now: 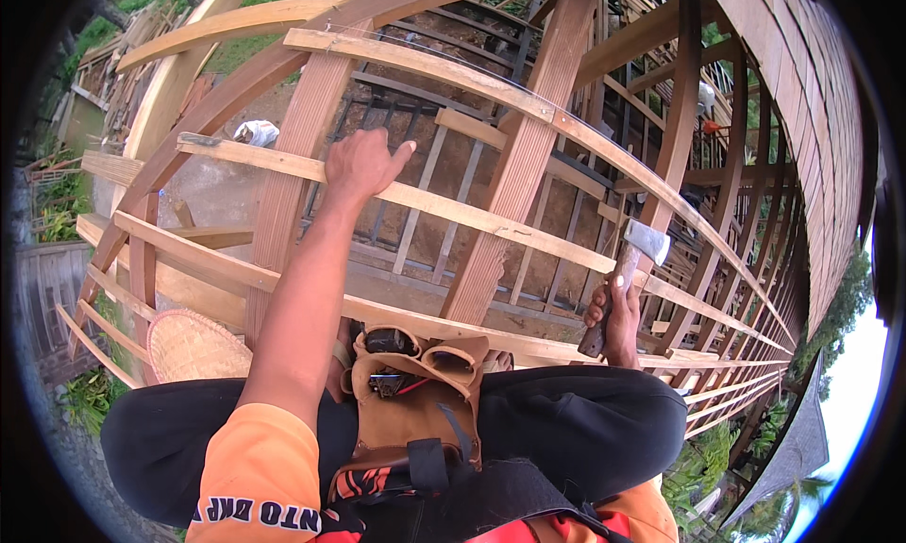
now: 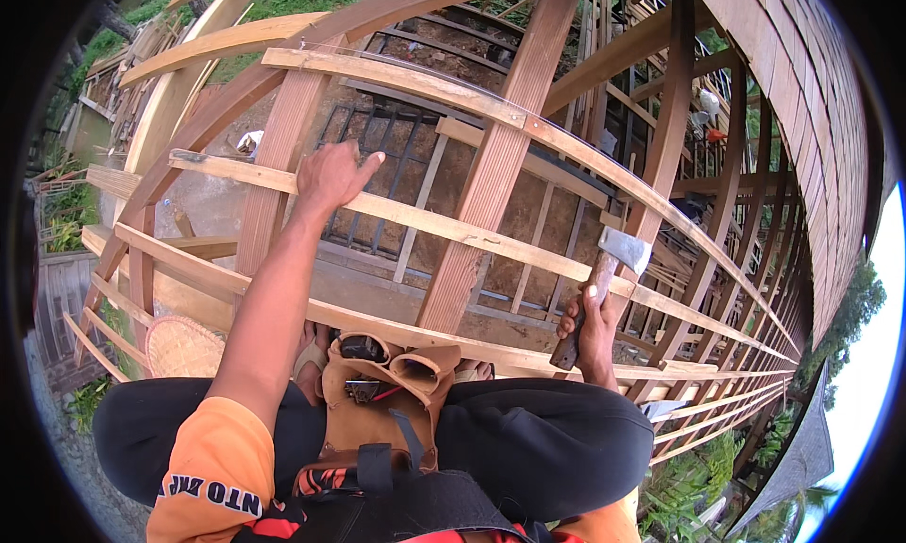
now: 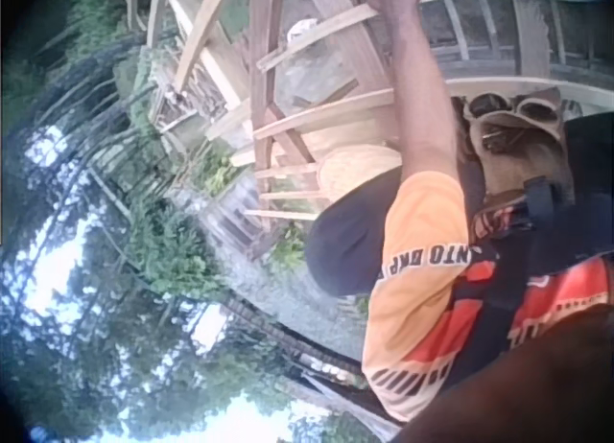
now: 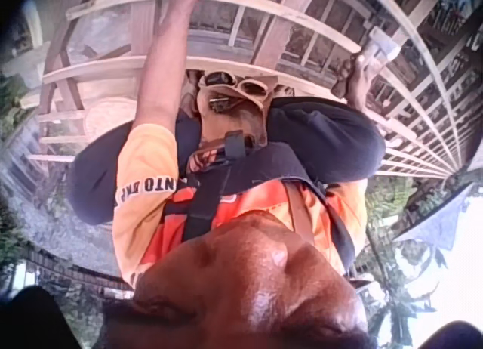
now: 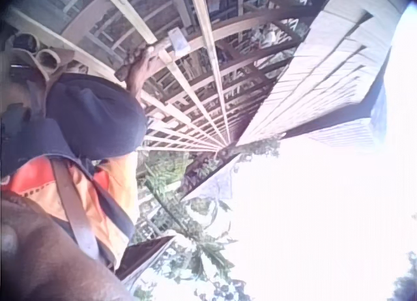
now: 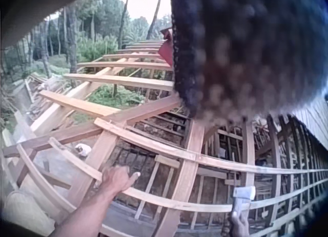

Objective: The person nails wooden rafters into the roof frame using a hammer.

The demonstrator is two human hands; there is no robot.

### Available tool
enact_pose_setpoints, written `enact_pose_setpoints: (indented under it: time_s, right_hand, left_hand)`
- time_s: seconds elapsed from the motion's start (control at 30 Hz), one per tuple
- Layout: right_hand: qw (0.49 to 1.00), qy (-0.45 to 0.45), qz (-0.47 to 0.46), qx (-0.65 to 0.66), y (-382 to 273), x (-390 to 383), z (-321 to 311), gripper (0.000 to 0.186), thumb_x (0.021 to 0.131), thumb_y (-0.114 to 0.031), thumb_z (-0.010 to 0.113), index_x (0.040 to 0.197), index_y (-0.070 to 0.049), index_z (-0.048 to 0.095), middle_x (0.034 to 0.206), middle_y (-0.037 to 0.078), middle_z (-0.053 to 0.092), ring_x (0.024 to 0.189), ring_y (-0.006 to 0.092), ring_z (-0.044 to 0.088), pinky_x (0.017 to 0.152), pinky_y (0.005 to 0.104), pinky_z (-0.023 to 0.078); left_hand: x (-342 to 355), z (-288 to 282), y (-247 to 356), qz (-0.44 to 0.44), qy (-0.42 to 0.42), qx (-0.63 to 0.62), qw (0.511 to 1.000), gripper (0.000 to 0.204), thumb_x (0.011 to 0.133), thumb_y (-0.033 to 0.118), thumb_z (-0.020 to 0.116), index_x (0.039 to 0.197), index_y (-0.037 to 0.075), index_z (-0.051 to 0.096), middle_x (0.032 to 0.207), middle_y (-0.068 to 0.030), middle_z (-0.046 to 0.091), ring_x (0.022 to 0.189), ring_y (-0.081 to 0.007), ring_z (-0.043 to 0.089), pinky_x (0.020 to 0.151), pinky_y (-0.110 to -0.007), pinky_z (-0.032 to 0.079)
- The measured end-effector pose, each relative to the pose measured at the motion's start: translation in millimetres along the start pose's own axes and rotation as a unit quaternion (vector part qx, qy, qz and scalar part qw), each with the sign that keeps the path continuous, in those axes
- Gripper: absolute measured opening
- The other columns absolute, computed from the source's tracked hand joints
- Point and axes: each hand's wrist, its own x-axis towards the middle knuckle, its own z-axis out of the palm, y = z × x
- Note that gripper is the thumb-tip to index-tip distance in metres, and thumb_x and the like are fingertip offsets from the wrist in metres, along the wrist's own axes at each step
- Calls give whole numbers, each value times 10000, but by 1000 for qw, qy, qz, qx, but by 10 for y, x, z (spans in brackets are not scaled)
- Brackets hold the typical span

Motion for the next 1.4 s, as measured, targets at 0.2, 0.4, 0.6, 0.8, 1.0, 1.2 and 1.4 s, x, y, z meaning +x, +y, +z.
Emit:
enact_pose_setpoints:
  time_s: [0.2, 0.4, 0.6, 0.8, 1.0, 1.2, 1.4]
  right_hand:
    - [967, -152, 163, 127, 726, -177, 986, 226, 1020, -241, 582, 1061, -108, 404, 739, 37, 472, 534, 145, 455, 487, 304, 421]
    - [863, -182, -166, -441, -625, 47, 1033, 267, 1011, -243, 567, 1127, -31, 455, 854, 182, 614, 626, 313, 625, 551, 412, 496]
    - [641, -235, -341, -646, -840, 42, 1119, 289, 968, -261, 601, 1163, -85, 479, 864, 217, 640, 772, 441, 653, 643, 517, 528]
    - [785, -72, -108, -606, -479, 70, -471, 257, 1030, -271, 510, 1118, -32, 474, 677, 134, 599, 574, 259, 633, 489, 391, 491]
    - [893, -3, -198, -405, 103, -179, -89, 364, 1031, -278, 520, 1302, -41, 467, 728, 68, 564, 558, 186, 585, 493, 288, 482]
    - [559, -283, -390, -674, -549, -101, 1089, 642, 962, -97, 516, 1529, -328, 326, 988, 148, 592, 729, 289, 686, 539, 406, 561]
    - [502, -197, -218, -814, -722, -49, 480, 707, 952, -148, 566, 1553, -371, 268, 864, 196, 623, 642, 336, 680, 541, 460, 556]
  left_hand:
    - [18, 12, -27, -3, -11, -10, 1000, 611, 900, 589, 560, 970, 0, 706, 961, -247, 704, 975, -412, 666, 857, -535, 505]
    - [31, 19, -61, -7, 2, 24, 1000, 626, 890, 614, 560, 970, 11, 711, 963, -252, 702, 967, -415, 668, 860, -534, 506]
    - [69, 11, 31, -36, -34, 6, 999, 610, 889, 616, 561, 973, 32, 716, 992, -246, 704, 998, -411, 662, 875, -515, 499]
    - [19, -28, 2, -25, -20, 14, 999, 577, 902, 570, 573, 975, 13, 706, 980, -242, 704, 989, -409, 665, 866, -512, 505]
    - [72, 52, 66, -10, -19, 12, 1000, 586, 879, 585, 599, 963, 17, 717, 962, -239, 704, 962, -410, 665, 856, -505, 500]
    - [58, -21, -5, -28, -42, 22, 998, 578, 895, 572, 574, 1040, 28, 706, 1042, -224, 696, 1018, -394, 657, 888, -498, 506]
    - [43, 32, -33, -7, 9, -4, 1000, 556, 881, 568, 609, 955, 26, 709, 964, -237, 705, 965, -401, 668, 841, -506, 502]
